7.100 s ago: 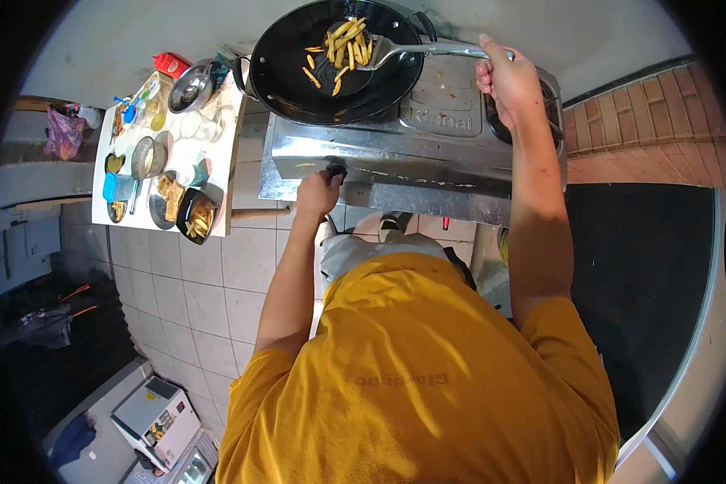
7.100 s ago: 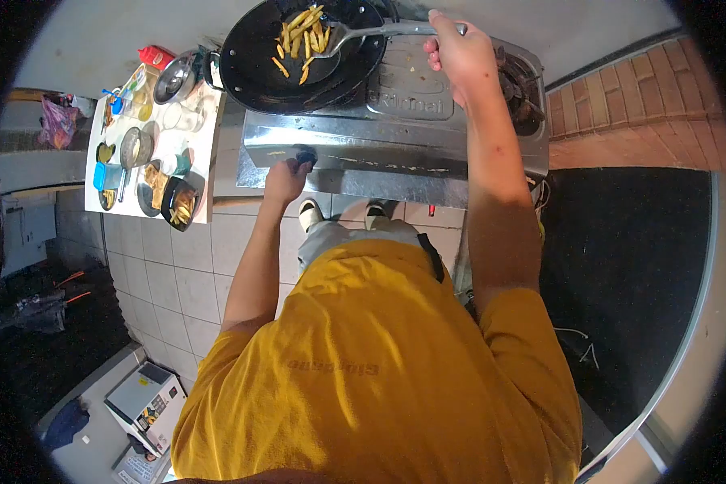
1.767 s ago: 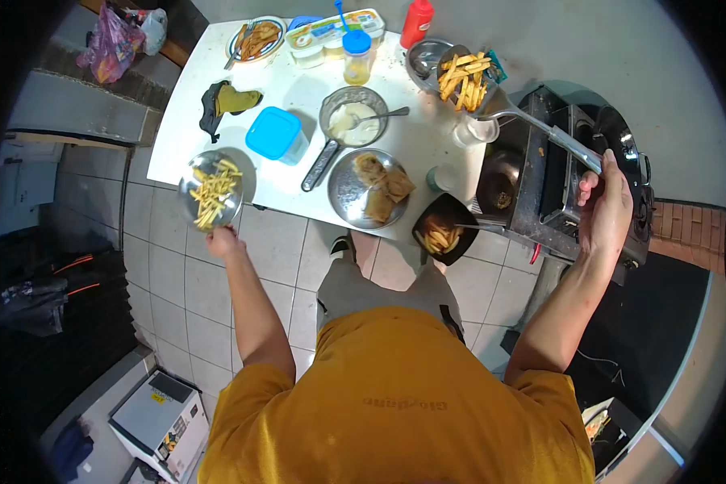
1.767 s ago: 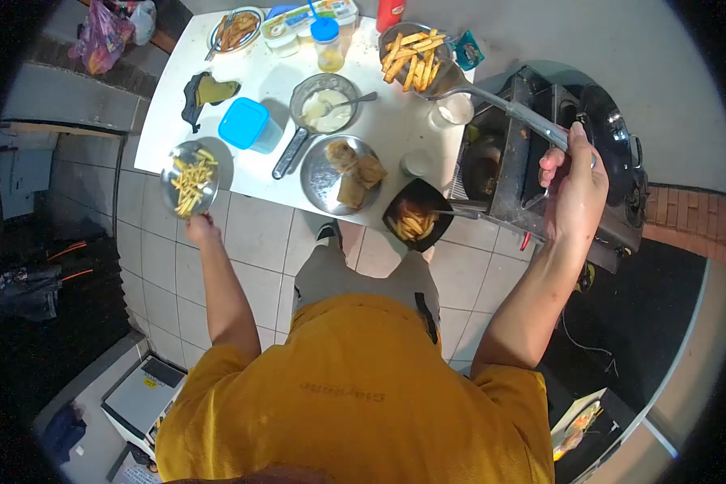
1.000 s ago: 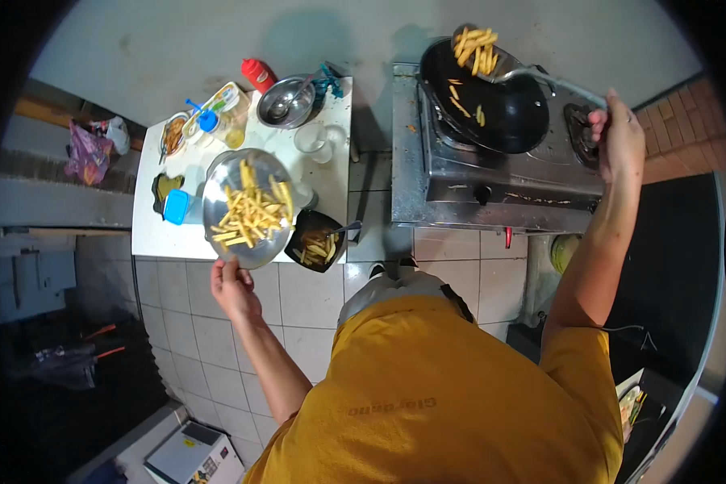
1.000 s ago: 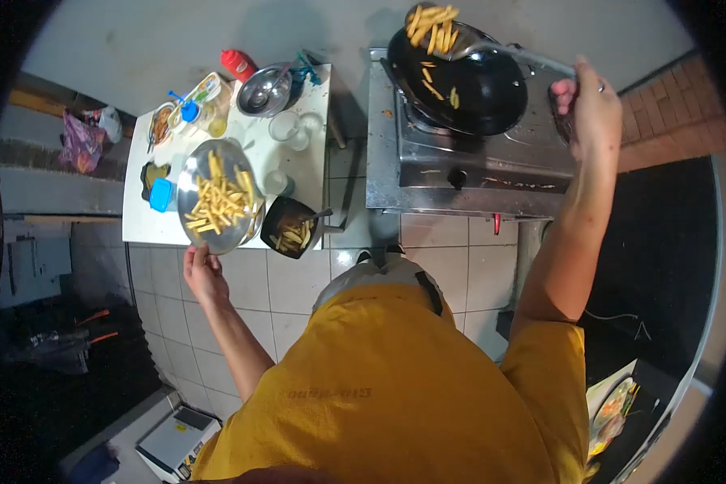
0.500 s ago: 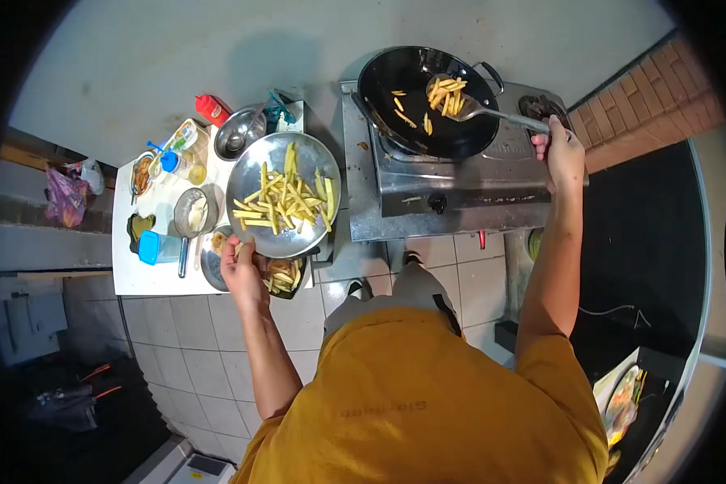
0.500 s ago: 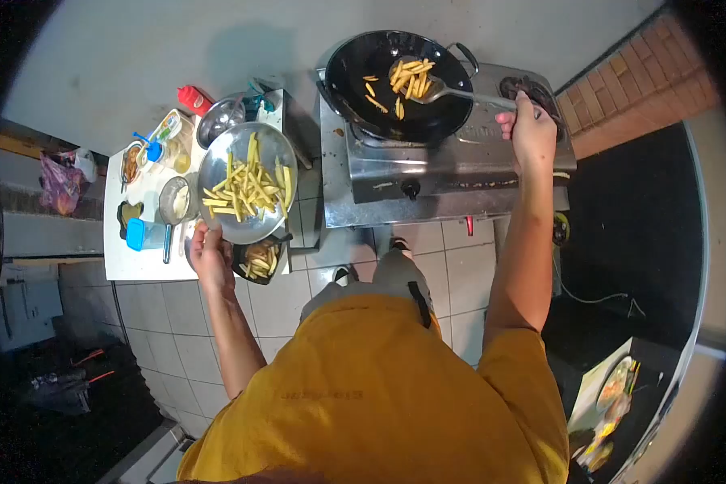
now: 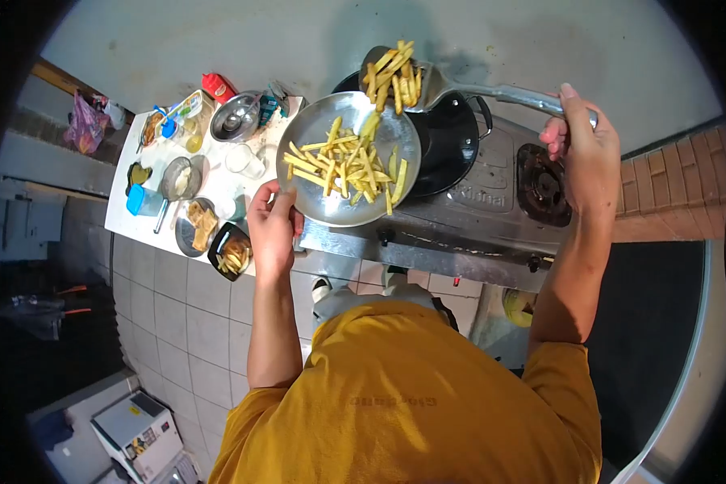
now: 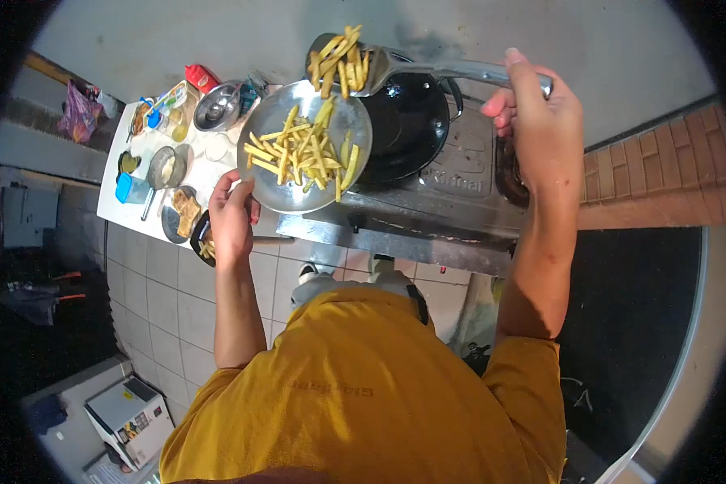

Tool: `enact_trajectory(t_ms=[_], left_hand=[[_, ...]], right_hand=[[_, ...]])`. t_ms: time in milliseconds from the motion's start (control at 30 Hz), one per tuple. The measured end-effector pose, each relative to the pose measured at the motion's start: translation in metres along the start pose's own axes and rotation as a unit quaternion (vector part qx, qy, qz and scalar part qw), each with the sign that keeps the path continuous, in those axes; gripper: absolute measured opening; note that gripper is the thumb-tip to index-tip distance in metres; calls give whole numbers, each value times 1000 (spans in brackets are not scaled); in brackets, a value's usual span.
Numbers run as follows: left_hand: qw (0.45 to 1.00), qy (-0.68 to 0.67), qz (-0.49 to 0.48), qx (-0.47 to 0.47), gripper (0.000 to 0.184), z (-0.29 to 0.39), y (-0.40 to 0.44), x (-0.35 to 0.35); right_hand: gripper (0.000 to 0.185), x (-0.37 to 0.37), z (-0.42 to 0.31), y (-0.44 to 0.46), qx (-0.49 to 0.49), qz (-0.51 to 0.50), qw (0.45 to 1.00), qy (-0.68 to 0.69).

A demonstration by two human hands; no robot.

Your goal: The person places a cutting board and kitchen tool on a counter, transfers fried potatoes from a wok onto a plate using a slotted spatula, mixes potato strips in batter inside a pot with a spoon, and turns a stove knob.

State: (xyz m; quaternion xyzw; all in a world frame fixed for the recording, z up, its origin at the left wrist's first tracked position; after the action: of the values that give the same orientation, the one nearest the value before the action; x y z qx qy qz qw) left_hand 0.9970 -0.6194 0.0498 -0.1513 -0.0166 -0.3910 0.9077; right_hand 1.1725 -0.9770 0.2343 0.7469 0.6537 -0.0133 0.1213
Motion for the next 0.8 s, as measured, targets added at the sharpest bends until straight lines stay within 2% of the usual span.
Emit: enact_trajectory(t_ms=[133,200,233,267,333,367,400,467,500,600,800], left_hand=[[999,14,29,-1,14,-6,-12,21],[1000,8,14,16,18,-4,-13,29],[1000,10,19,15,17,-2,-14,30],[1000,10,23,17,17,0,-14,30],[1000,18,12,14,16,3,-12,33],[1000,18,12,16,16,4,-12,33],[1000,21,11,20,17,6,-11,34],[999,22,7,27,17,9,-9,36],[999,22,4,26,17,8,-8,37],[1000,10,-10,24,17,1,0,37],[999,-1,-31,23,15,7,6,38]], right_hand=[[39,6,6,-8,12,-28,1000,-5],[35,12,-6,-24,-71,-58,995,-43],[25,12,-8,-34,-95,-63,993,-43],[25,12,-3,-42,-96,-66,992,-40],[19,13,-17,-66,-255,-56,962,-83],[23,13,-18,-77,-330,-76,932,-126],[23,8,-16,-79,-332,-74,932,-126],[26,13,-32,-102,-472,-92,862,-159],[30,12,-36,-109,-509,-90,845,-139],[33,11,-36,-117,-557,-73,818,-127],[32,22,-39,-116,-551,-83,819,-139]])
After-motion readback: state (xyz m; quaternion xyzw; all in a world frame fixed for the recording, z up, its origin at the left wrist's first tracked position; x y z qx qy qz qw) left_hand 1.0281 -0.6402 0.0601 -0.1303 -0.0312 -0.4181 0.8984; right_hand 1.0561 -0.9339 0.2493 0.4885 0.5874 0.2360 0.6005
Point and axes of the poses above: each hand's wrist, its own y-axis towards the middle knuckle, its own x-axis out of the palm, z = x × y, the point moved 10 cm from there along y, towards the middle knuckle, and after that the axes turned 7 degrees about z, right-handed, at the moved point
